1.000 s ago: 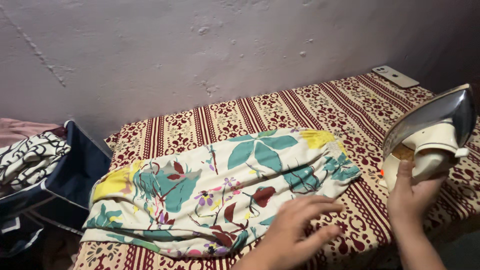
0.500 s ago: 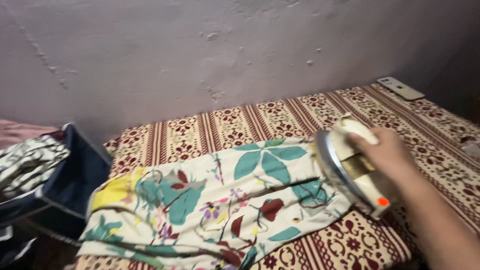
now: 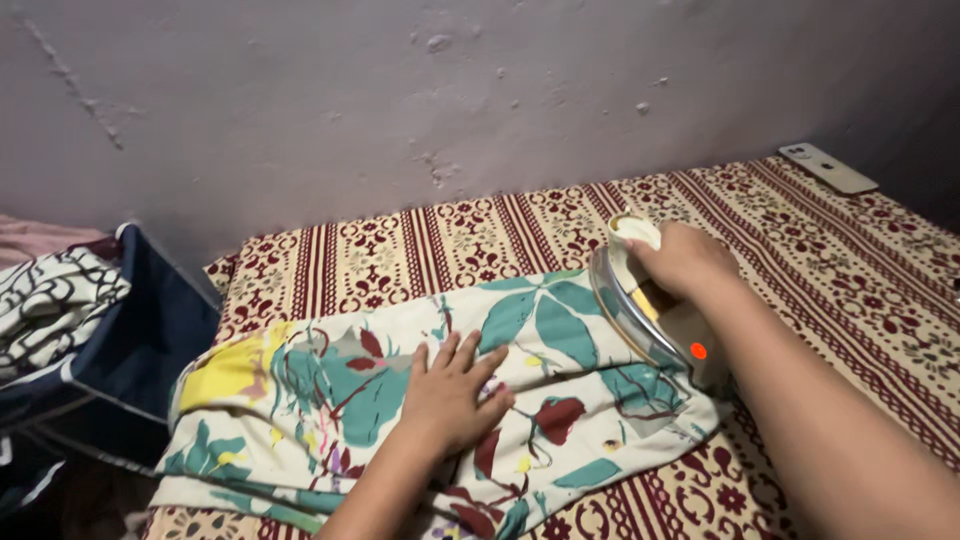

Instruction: The person irons a pink t-shirt and a floral-patterned garment on a patterned bedsheet, smoothing each piece with an electric iron and folding them after ironing. The person places the folded pink t-shirt into a nearby laundry basket and continues ironing the floral garment.

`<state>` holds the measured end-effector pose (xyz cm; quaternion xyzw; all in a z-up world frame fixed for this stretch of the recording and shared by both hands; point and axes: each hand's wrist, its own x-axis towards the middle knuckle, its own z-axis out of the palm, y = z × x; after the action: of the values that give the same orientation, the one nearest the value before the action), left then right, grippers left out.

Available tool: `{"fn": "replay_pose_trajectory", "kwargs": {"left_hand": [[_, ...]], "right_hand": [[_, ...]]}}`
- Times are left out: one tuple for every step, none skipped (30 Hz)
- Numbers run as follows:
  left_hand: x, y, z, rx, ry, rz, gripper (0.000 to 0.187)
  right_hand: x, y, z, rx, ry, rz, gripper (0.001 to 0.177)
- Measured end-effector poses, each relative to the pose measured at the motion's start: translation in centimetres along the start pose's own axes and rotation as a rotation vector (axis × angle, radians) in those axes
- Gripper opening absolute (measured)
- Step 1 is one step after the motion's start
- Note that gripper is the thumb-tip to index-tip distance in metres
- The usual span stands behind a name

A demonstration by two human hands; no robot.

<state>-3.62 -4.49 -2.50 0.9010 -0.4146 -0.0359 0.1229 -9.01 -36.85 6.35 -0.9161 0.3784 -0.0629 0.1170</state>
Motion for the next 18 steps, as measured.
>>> {"fn": "replay_pose_trajectory", "kwargs": {"left_hand": [[-0.2, -0.6, 0.7, -0.037, 0.059, 0.012, 0.078], [-0.3, -1.0, 1.3, -0.025, 0.064, -0.011, 0.078], [-0.1, -1.2, 1.7, -0.013, 0.073, -0.028, 0.077], [0.0, -1.4, 2.0, 0.0, 0.081, -0.045, 0.076], [-0.1, -1.4, 2.3, -0.003, 0.085, -0.055, 0.076], [-0.3, -1.4, 2.5, -0.005, 0.09, -0.064, 0.076], [-0.2, -1.6, 2.4, -0.005, 0.101, -0.077, 0.076], [-0.2, -1.8, 2.2, -0.012, 0.113, -0.075, 0.076], [-0.3, -1.9, 2.2, -0.021, 0.122, -0.076, 0.076], [-0.4, -2.1, 2.3, -0.03, 0.13, -0.078, 0.075], [-0.5, -2.1, 2.4, -0.032, 0.144, -0.072, 0.075], [-0.6, -2.1, 2.6, -0.035, 0.159, -0.067, 0.074], [-0.7, -2.2, 2.6, -0.036, 0.172, -0.062, 0.073], [-0.8, -2.2, 2.7, -0.041, 0.175, -0.063, 0.073], [-0.8, -2.2, 2.7, -0.045, 0.179, -0.063, 0.073], [-0.8, -2.2, 2.7, -0.049, 0.183, -0.063, 0.073], [-0.7, -2.2, 2.6, -0.044, 0.185, -0.064, 0.073], [-0.7, -2.1, 2.6, -0.039, 0.187, -0.064, 0.073]], "right_hand": [[0.8, -0.4, 0.3, -0.008, 0.009, -0.012, 0.06], [1.3, -0.7, 0.6, -0.015, 0.017, -0.025, 0.06], [1.7, -0.8, 0.7, 0.0, -0.016, -0.014, 0.06], [1.7, -0.9, 0.8, 0.015, -0.05, -0.004, 0.06], [1.4, -1.0, 0.7, 0.029, -0.084, 0.007, 0.06], [0.5, -0.7, 0.7, 0.024, -0.084, -0.018, 0.059], [-0.6, -0.6, 0.5, 0.022, -0.08, -0.049, 0.058], [-2.0, -0.6, 0.4, 0.019, -0.076, -0.08, 0.058], [-3.7, -0.5, 0.2, 0.06, -0.097, -0.111, 0.055], [-5.5, -0.1, -0.1, 0.102, -0.117, -0.141, 0.052], [-7.2, 0.1, -0.3, 0.048, -0.136, -0.12, 0.052], [-8.8, 0.1, -0.5, -0.006, -0.154, -0.1, 0.053], [-10.2, 0.0, -0.8, -0.068, -0.164, -0.072, 0.055], [-11.3, -0.2, -1.0, -0.13, -0.173, -0.044, 0.057], [-12.0, -0.5, -1.2, -0.191, -0.178, -0.015, 0.06], [-12.2, -1.0, -1.3, -0.206, -0.16, 0.006, 0.061], [-12.2, -1.5, -1.4, -0.223, -0.14, 0.028, 0.064], [-11.9, -1.8, -1.3, -0.24, -0.12, 0.051, 0.066]]}}
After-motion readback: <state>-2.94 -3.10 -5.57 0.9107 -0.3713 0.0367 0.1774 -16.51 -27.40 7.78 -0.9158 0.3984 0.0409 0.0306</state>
